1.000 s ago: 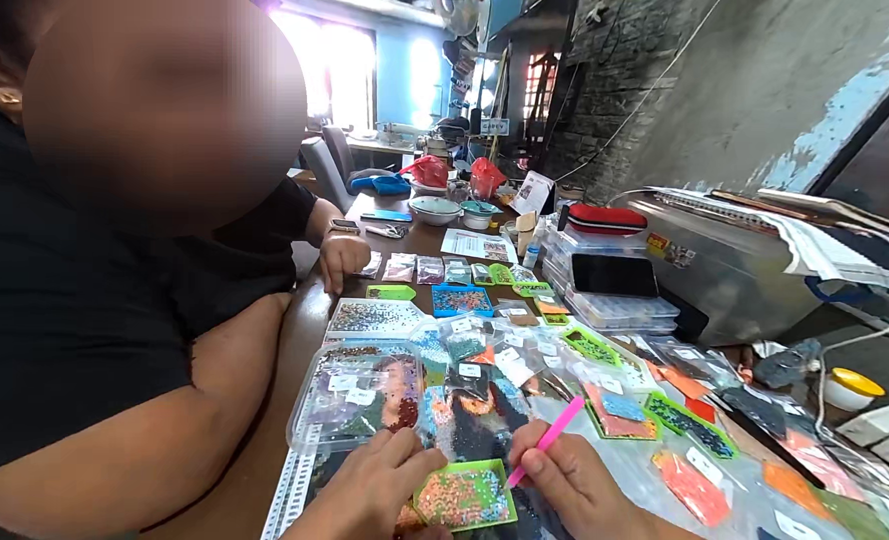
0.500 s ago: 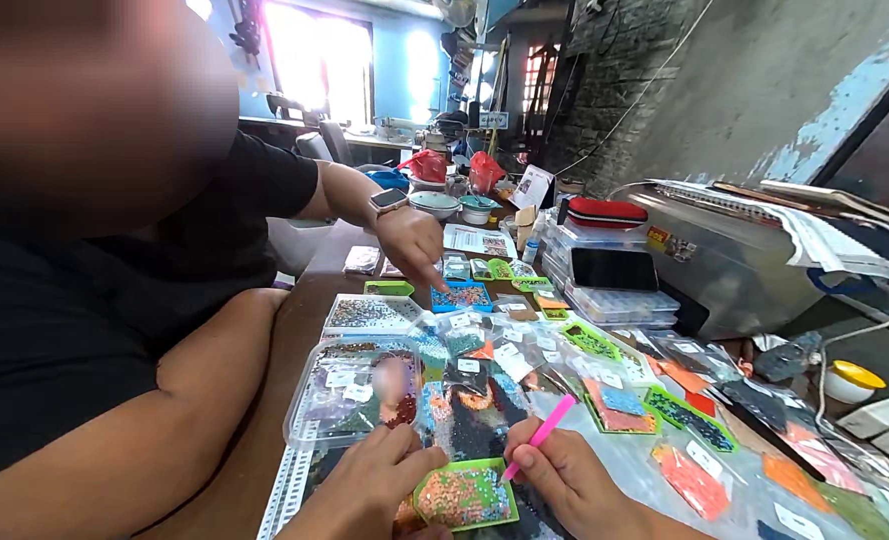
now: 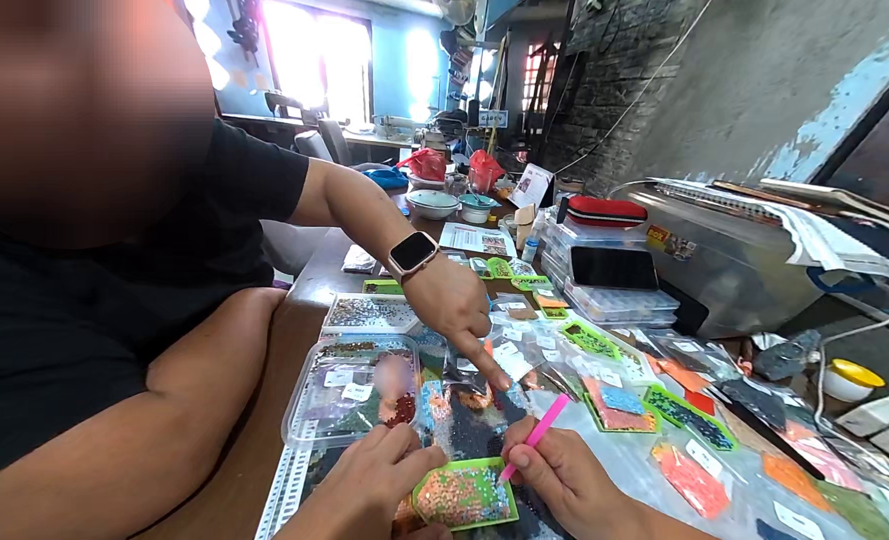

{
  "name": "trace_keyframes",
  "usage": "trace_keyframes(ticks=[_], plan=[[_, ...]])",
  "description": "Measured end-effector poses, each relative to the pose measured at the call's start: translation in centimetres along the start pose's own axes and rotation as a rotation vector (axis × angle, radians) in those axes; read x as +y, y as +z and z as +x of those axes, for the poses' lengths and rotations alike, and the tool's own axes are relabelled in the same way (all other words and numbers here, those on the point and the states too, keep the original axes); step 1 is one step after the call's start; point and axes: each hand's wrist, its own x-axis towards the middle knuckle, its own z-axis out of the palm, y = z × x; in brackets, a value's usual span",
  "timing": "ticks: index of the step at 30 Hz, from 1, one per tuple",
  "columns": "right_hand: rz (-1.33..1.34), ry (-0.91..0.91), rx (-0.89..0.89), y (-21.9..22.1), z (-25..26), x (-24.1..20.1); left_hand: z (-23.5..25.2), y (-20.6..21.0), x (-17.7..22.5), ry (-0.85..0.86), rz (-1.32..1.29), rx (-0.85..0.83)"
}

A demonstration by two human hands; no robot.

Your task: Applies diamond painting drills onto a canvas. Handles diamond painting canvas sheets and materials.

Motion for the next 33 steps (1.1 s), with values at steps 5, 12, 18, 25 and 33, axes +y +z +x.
trace_keyframes(ticks=[5,12,18,25,33], plan=[[0.003,0.011,-0.008,-0.05,0.0,-0.09,-0.01,0.09,-0.05,0.014,0.006,0.017],[-0.011,0.012,-0.013,-0.08,0.02,-0.1,0.03,-0.05,0.01,0.004,0.002,-0.003],[-0.007,0.019,-0.017,-0.05,0.1,-0.1,0.07,-0.23,0.15,-0.013,0.002,-0.02],[0.011,0.017,-0.008,-0.02,0.07,-0.09,0.06,-0.19,0.11,-0.013,0.006,-0.018],[0.034,0.027,0.009,-0.04,0.02,-0.07,0.09,-0.1,0.12,-0.008,0.016,-0.013]])
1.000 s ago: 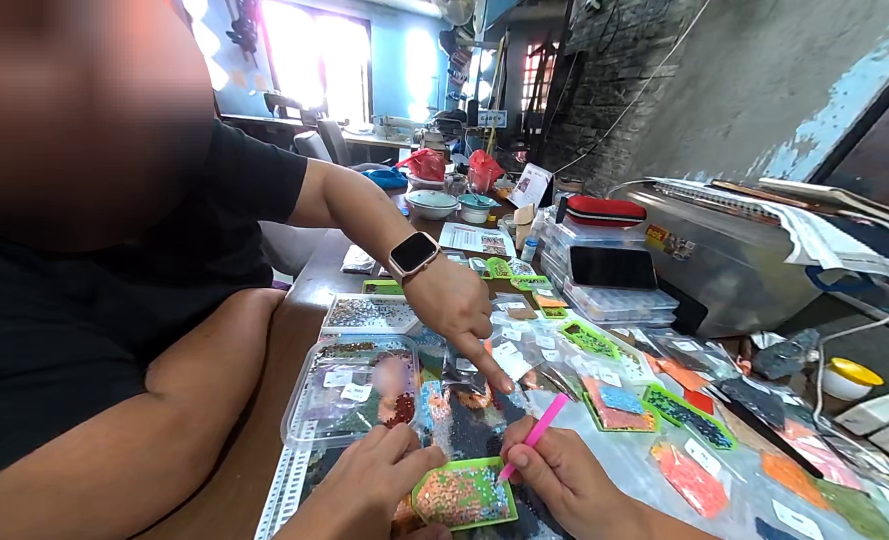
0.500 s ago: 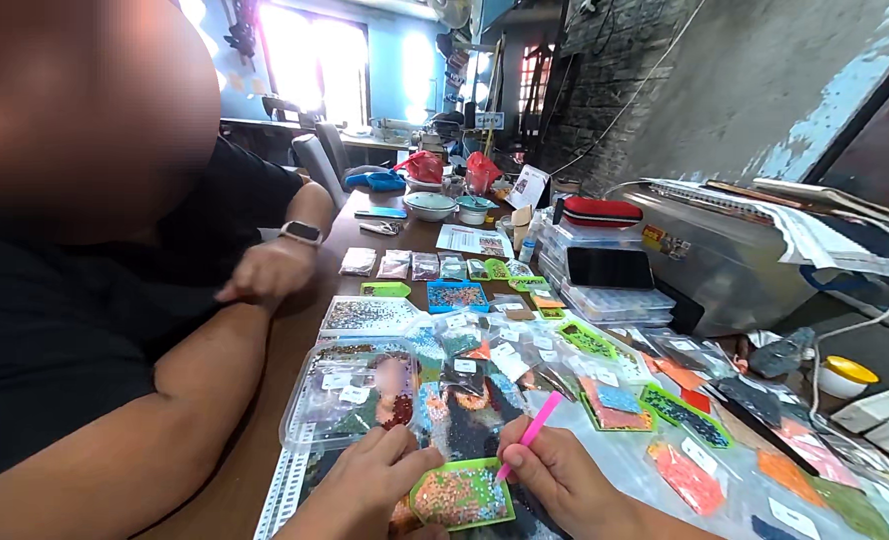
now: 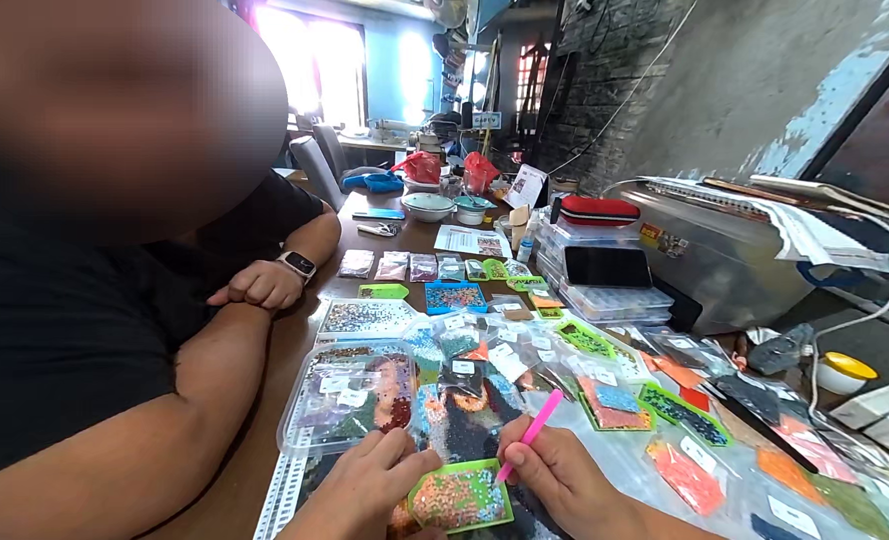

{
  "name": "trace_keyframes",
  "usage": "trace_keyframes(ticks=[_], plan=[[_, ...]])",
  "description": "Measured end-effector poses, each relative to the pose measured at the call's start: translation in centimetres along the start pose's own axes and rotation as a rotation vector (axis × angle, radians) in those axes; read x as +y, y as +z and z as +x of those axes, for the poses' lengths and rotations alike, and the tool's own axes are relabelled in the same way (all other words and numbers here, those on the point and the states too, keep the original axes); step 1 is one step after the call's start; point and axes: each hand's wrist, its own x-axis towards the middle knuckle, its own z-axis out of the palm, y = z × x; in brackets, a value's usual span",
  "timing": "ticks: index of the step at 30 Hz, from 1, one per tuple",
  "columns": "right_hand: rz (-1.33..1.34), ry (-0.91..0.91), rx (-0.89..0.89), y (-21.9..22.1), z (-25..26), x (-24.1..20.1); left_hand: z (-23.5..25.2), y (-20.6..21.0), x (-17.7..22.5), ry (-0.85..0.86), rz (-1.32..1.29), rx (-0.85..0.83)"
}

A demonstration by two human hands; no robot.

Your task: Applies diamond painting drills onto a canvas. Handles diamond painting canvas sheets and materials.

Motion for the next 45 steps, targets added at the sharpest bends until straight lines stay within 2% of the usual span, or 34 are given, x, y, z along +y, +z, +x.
trace_keyframes(ticks=[4,10,13,21,31,45], plan=[[0.045,0.071,0.068,-0.8,0.1,-0.2,-0.1,0.0,-0.1,0.004,-0.006,0.002],[0.076,0.326,0.199,-3.3,-0.1,0.2,0.0,-0.3,-0.1,-0.004,-0.02,-0.033],[0.106,0.395,0.227,-3.4,0.0,0.3,0.0,-0.5,-0.1,-0.015,-0.022,-0.052],[0.045,0.379,0.153,-3.1,-0.3,0.6,0.0,-0.7,0.1,-0.04,-0.027,-0.076],[-0.042,0.341,0.155,-3.0,-0.4,0.7,0.0,-0.9,0.1,-0.051,-0.036,-0.089],[-0.03,0.297,0.149,-2.9,-0.5,1.1,0.0,-1.0,0.2,-0.061,-0.026,-0.101]])
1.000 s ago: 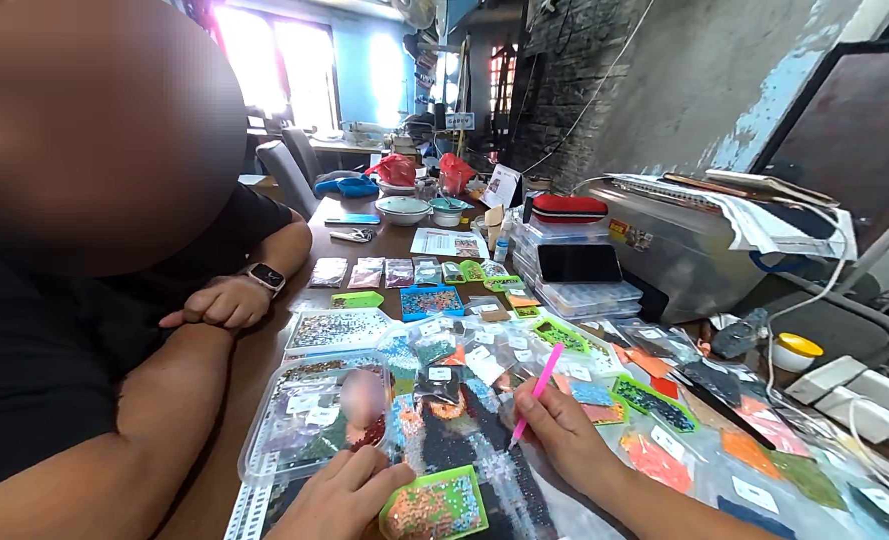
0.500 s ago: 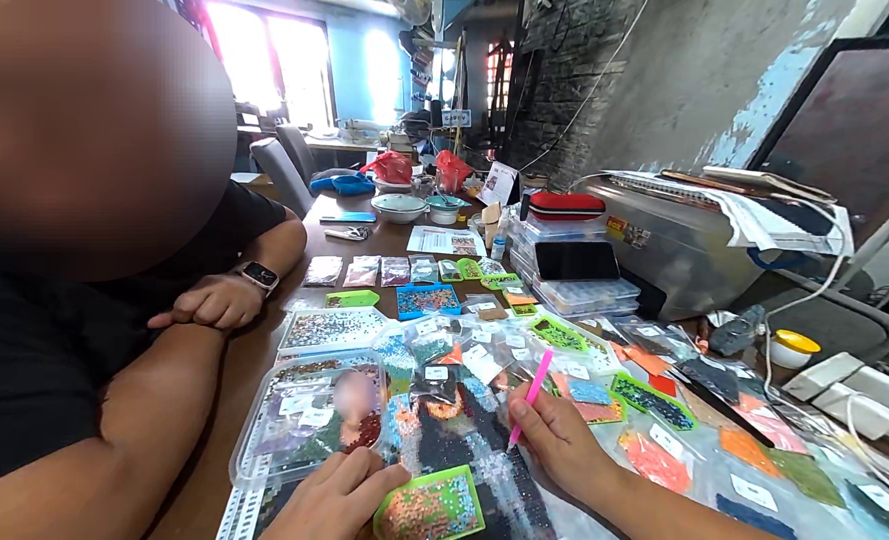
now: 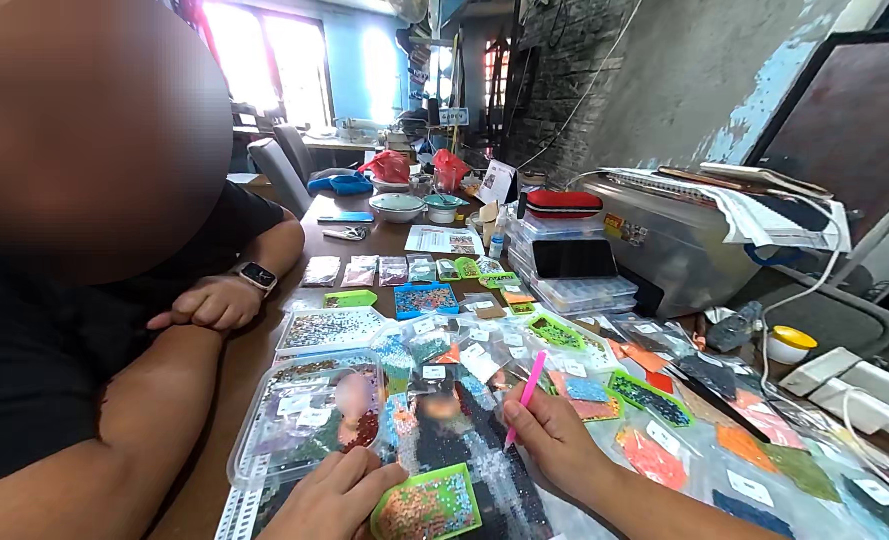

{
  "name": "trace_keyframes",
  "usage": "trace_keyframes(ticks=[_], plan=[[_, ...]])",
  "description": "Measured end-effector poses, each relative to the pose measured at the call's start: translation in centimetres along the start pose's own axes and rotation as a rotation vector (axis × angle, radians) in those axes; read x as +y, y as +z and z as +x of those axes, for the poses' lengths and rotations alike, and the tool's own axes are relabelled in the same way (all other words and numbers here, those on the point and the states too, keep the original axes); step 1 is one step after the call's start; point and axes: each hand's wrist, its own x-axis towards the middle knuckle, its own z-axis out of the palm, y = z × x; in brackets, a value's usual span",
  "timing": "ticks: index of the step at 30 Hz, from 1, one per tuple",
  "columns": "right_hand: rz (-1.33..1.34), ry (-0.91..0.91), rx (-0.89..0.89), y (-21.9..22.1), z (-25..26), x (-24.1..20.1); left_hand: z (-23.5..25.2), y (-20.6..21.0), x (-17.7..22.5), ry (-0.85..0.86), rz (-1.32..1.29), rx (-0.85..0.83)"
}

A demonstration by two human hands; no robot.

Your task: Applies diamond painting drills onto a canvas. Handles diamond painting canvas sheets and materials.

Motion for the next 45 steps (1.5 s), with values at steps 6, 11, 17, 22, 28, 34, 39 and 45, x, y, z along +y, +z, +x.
trace_keyframes(ticks=[6,11,17,22,28,34,39,45], plan=[[-0.023,-0.008,0.003,0.1,0.0,0.0,0.0,0.0,0.0,0.005,-0.008,0.005],[-0.036,-0.017,0.002,0.0,0.0,0.1,0.0,-0.1,0.1,-0.007,-0.013,0.0],[-0.024,-0.029,-0.004,0.0,0.0,0.1,0.1,0.0,0.0,-0.001,-0.004,0.004],[-0.043,-0.051,0.005,0.1,0.0,0.2,0.1,-0.1,0.1,-0.005,-0.001,0.0],[-0.065,-0.082,0.003,0.2,0.0,0.2,0.1,-0.2,0.2,-0.019,-0.004,-0.008],[-0.07,-0.091,0.006,0.2,0.1,0.3,0.1,-0.2,0.2,-0.032,-0.019,-0.015],[0.091,0.213,0.044,0.0,0.4,-0.9,0.1,-0.3,0.1,-0.032,-0.014,-0.017],[0.114,0.246,0.009,-0.1,0.7,-0.6,0.1,-0.3,0.2,-0.044,-0.009,-0.021]])
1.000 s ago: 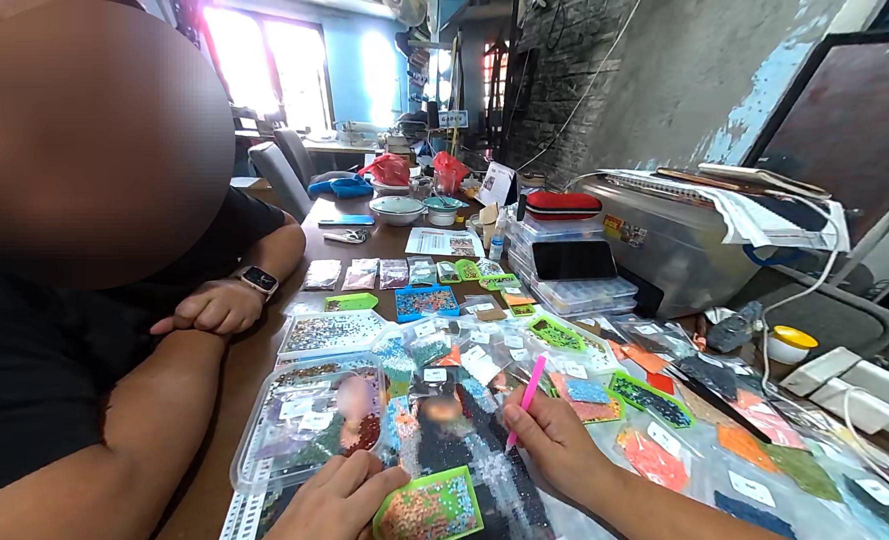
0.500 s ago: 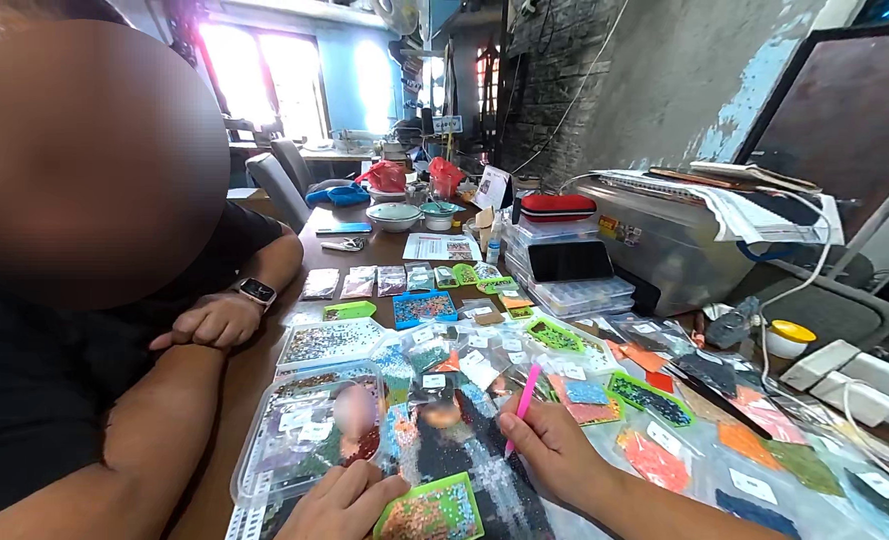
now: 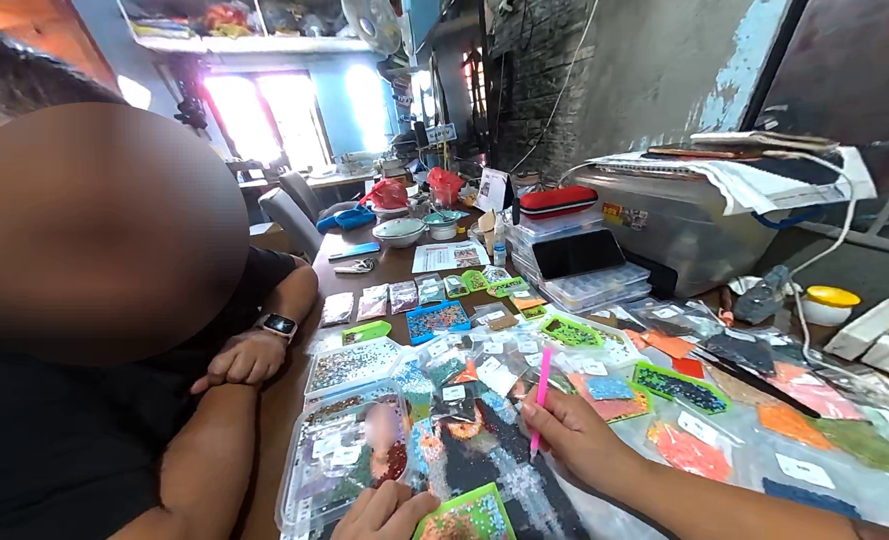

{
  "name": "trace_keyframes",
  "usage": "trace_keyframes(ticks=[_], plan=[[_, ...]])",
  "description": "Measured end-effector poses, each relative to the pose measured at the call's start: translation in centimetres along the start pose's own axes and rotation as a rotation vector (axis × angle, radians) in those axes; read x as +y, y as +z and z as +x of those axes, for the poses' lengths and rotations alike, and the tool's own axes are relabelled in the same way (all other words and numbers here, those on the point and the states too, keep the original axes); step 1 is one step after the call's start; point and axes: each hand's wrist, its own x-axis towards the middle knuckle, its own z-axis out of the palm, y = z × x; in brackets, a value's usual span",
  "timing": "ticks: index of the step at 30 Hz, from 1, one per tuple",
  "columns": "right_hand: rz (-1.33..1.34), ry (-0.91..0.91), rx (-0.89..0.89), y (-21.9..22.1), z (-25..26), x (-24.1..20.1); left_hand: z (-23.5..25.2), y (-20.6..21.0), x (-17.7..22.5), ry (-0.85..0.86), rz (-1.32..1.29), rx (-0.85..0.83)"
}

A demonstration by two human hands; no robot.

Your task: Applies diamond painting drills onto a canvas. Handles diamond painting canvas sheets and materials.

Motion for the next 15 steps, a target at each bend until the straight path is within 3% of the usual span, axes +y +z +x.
trace_keyframes(ticks=[15], plan=[[-0.059,-0.024,-0.054,0.09,0.33,-0.05,-0.17,-0.11,-0.14,-0.022,0.022,-0.022]])
